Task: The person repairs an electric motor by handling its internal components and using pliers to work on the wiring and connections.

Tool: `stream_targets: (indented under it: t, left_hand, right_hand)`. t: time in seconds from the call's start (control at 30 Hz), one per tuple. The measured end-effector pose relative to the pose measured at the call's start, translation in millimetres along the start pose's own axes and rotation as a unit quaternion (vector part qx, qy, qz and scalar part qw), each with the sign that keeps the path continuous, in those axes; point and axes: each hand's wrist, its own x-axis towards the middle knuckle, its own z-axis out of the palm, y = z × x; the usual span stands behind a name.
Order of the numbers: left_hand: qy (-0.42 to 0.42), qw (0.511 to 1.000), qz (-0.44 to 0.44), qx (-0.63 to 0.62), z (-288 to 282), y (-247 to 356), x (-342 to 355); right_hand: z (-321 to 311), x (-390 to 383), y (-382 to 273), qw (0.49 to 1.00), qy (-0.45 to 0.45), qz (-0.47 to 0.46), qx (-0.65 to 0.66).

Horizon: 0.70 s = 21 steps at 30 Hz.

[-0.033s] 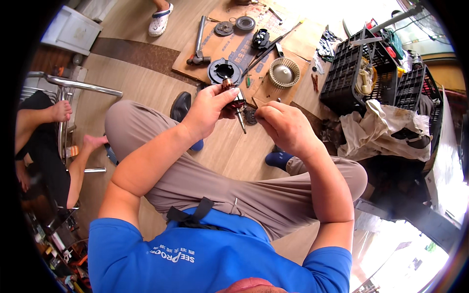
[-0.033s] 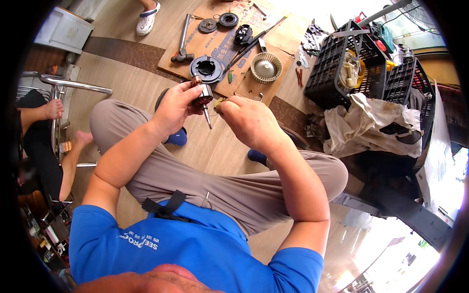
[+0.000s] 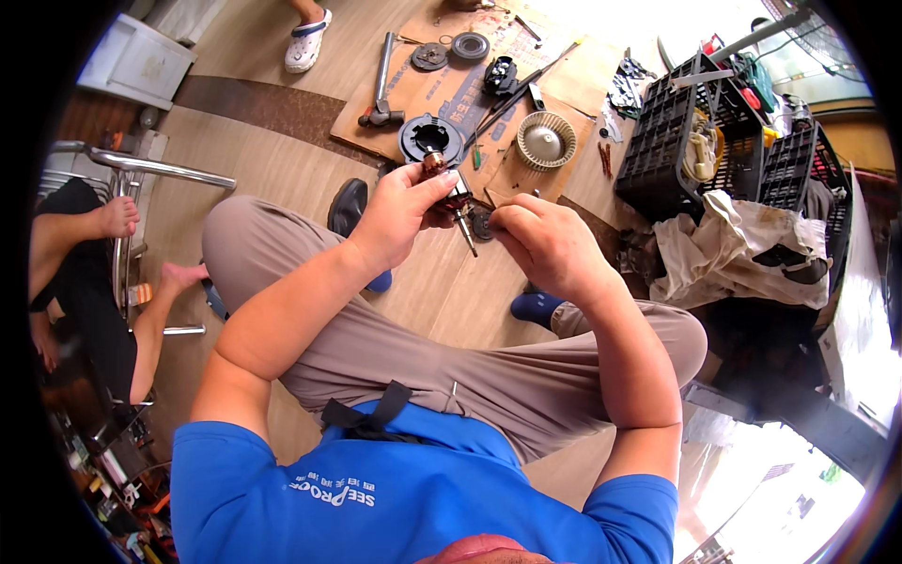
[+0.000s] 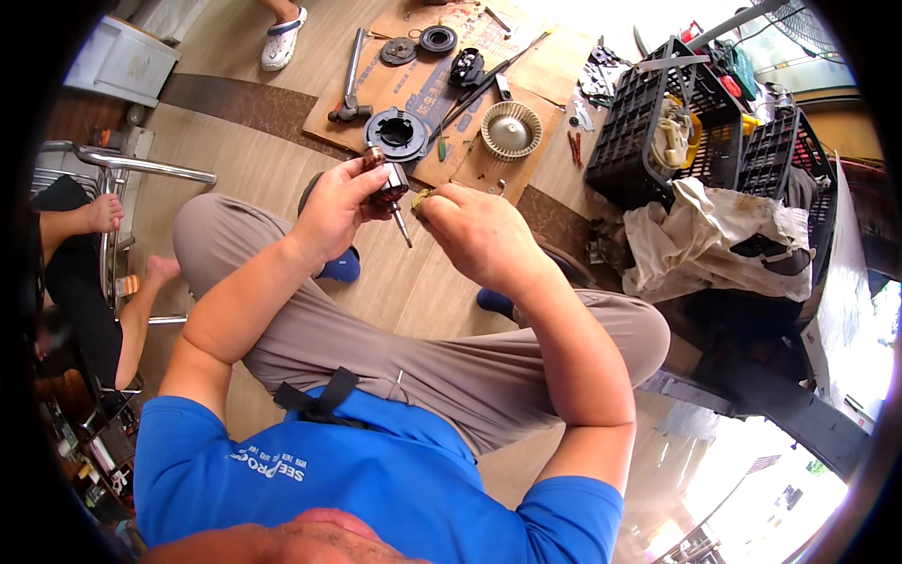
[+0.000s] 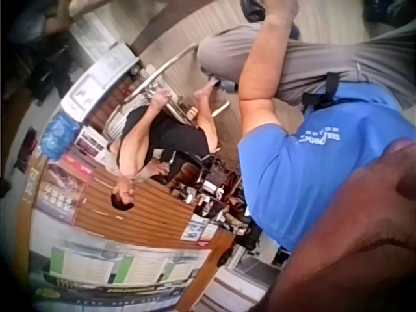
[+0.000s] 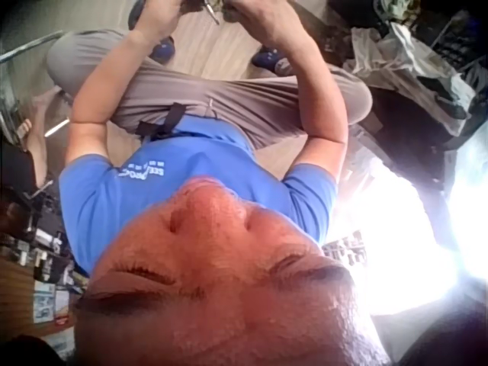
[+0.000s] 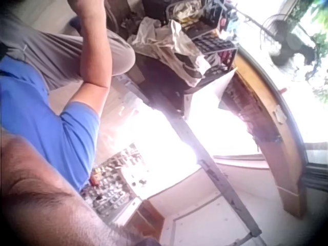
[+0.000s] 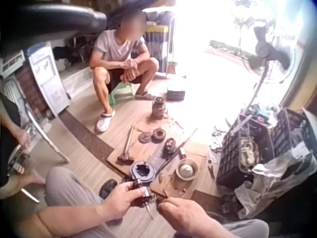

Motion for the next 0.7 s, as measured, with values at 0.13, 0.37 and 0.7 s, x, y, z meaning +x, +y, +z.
stream_targets:
  t: [0.13, 0.37, 0.7]
  left_hand:
    - [-0.002, 0.997, 0.066, -0.048, 2.5, 0.9, -1.1]
    - [-0.113, 0.980, 0.107, -0.125, 0.8, 11.0, -4.6]
    - [-0.150, 0.972, 0.163, -0.079, 1.5, 6.9, -7.5]
  right_hand:
    - [2.1, -0.2, -0.4, 1.000, 0.006, -0.004, 0.019]
    - [10.1, -1.3, 6.2, 0.953, 0.107, 0.172, 0.227]
    - [11.2, 3.7, -8.9, 0.833, 0.031, 0.294, 0.468]
